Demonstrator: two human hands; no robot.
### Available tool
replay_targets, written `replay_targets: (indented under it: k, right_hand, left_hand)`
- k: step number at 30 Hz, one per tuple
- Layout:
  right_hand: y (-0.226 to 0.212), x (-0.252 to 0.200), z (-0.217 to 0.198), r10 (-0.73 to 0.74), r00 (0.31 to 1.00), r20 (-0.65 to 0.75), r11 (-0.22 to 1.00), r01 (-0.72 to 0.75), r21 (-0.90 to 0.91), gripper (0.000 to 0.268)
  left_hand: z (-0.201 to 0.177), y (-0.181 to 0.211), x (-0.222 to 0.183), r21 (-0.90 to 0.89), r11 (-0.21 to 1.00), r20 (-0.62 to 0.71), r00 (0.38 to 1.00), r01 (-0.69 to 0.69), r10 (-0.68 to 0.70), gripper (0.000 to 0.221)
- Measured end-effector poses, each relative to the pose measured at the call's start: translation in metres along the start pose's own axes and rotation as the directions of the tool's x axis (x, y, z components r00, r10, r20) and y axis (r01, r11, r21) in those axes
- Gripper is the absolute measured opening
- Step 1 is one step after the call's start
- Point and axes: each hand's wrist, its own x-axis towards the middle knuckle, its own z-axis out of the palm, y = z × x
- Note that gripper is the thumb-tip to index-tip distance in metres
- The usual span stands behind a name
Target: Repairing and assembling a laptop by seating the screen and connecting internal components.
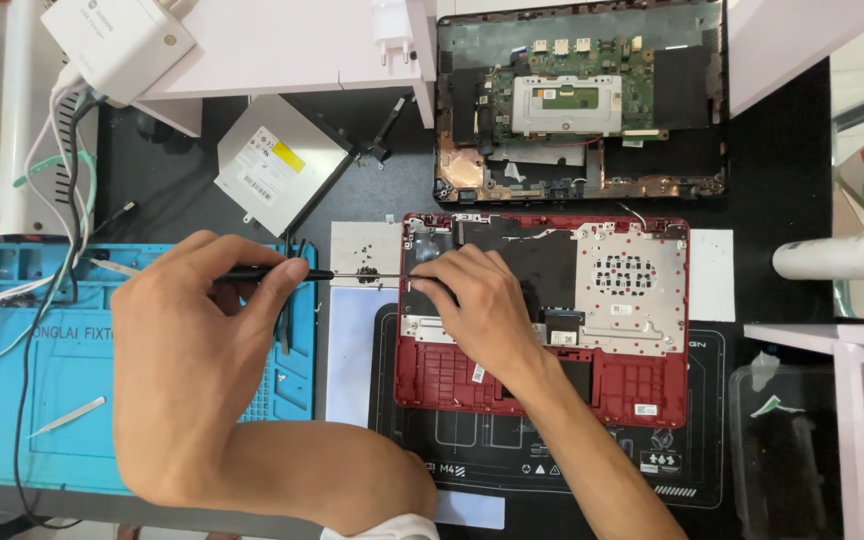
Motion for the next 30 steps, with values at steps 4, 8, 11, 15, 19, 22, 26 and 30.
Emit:
replay_targets:
  k: [4, 8, 11, 15, 19, 22, 26, 30]
  right_hand:
    - [-0.005, -0.001, 0.002, 0.007, 1.0, -0.025, 1.0, -0.007, -0.016, 0.01]
    - [-0.019, 0.005, 0.016, -0.079, 0.997, -0.025, 0.996, 0.078, -0.039, 0.016]
    - [-0.028, 0.009, 0.032, -0.095, 0.995, -0.017, 0.991, 0.093, -0.092, 0.019]
    - [-0.027, 0.013, 0.046, -0.07, 0.997, -0.016, 0.985, 0.066, -0.16, 0.019]
    - [-0.025, 0.009, 0.04, -0.052, 0.998, -0.023, 0.985, 0.048, -0.167, 0.018]
    - [-0.022, 0.003, 0.01, -0.047, 0.999, -0.024, 0.989, 0.044, -0.139, 0.026]
    - [-0.002, -0.005, -0.055, 0.073, 0.997, -0.013, 0.932, -0.073, -0.354, 0.043]
    - [0.026, -0.009, -0.113, 0.201, 0.98, -0.011, 0.917, -0.192, -0.351, 0.053]
  left_hand:
    - [-0.004, -0.01, -0.004, -0.039, 0.999, -0.041, 0.998, 0.036, -0.038, 0.017]
    - [-0.008, -0.024, -0.008, -0.059, 0.995, -0.161, 0.983, 0.083, -0.092, 0.018]
    - [-0.008, -0.028, -0.009, -0.096, 0.991, -0.167, 0.98, 0.093, -0.108, 0.018]
    - [-0.007, -0.034, -0.007, -0.088, 0.991, -0.172, 0.978, 0.104, -0.118, 0.018]
    - [-0.008, -0.032, -0.004, -0.112, 0.986, -0.172, 0.975, 0.123, -0.141, 0.018]
    - [-0.005, -0.041, -0.004, -0.113, 0.98, -0.161, 0.971, 0.162, -0.179, 0.019]
    - [-0.004, -0.034, -0.002, -0.064, 0.983, -0.162, 0.97, 0.172, -0.18, 0.02]
    - [-0.002, -0.032, -0.002, -0.065, 0.998, -0.175, 0.984, 0.016, -0.027, 0.017]
